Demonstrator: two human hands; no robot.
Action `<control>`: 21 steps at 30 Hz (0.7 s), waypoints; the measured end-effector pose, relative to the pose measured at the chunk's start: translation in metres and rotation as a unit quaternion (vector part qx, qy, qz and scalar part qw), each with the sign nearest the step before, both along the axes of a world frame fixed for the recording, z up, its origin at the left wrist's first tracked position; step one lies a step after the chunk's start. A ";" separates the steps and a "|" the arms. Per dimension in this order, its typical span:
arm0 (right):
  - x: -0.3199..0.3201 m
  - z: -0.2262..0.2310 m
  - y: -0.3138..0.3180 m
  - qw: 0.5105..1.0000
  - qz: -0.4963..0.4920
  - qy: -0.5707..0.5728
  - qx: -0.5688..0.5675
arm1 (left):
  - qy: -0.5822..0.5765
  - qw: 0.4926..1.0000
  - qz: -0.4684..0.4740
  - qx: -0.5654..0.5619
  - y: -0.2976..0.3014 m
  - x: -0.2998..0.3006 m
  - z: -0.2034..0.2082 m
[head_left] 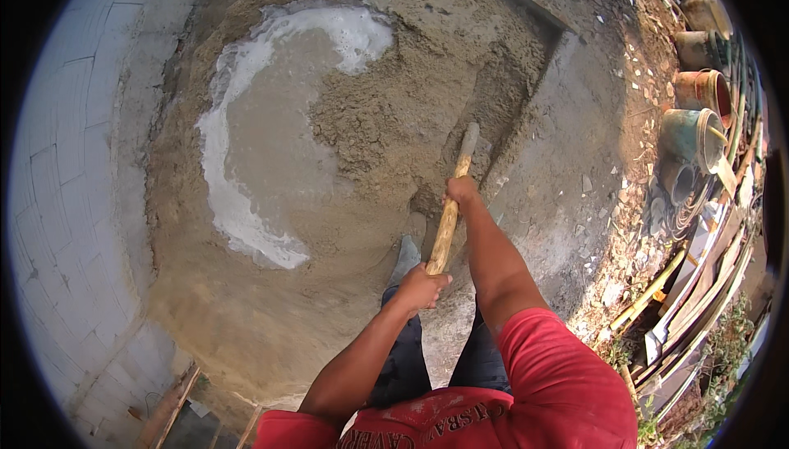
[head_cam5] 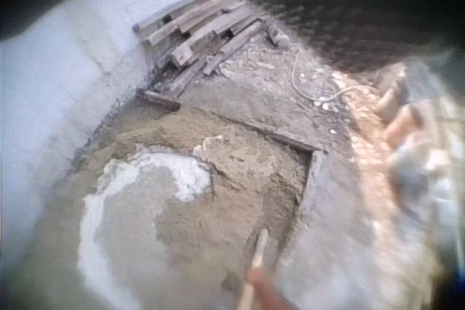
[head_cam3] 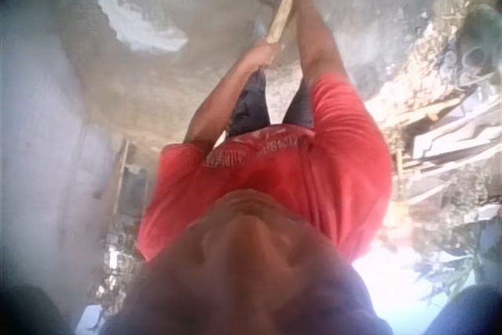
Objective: The person mixes dry material with water in a central pit using a hoe, repeatedly pulling material from the edges into the water and pushing the mixture back until it reaches a thick consistency.
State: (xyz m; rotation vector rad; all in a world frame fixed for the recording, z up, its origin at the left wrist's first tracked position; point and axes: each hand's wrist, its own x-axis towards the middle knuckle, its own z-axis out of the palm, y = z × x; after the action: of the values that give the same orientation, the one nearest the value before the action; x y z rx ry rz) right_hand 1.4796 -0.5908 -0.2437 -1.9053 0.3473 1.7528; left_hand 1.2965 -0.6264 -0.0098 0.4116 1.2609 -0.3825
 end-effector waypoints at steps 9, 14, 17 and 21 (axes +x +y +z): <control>-0.168 0.222 0.091 0.966 -0.246 -0.025 0.077 | 0.032 0.964 -0.245 0.101 0.183 -0.197 0.213; -0.264 0.327 0.096 0.963 -0.240 0.074 0.094 | 0.117 0.958 -0.236 0.116 0.186 -0.337 0.258; -0.225 0.310 0.055 0.934 -0.318 0.039 0.160 | 0.068 0.946 -0.263 0.177 0.118 -0.302 0.194; -0.080 0.250 0.001 0.953 -0.211 -0.162 0.141 | -0.023 0.940 -0.227 0.254 -0.017 -0.156 0.080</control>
State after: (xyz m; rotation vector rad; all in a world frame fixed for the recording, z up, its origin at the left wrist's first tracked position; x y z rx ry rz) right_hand 1.4001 -0.5893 0.0058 -1.7168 0.3310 1.1243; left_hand 1.1404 -0.6432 0.0701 1.1592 1.2048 -0.4294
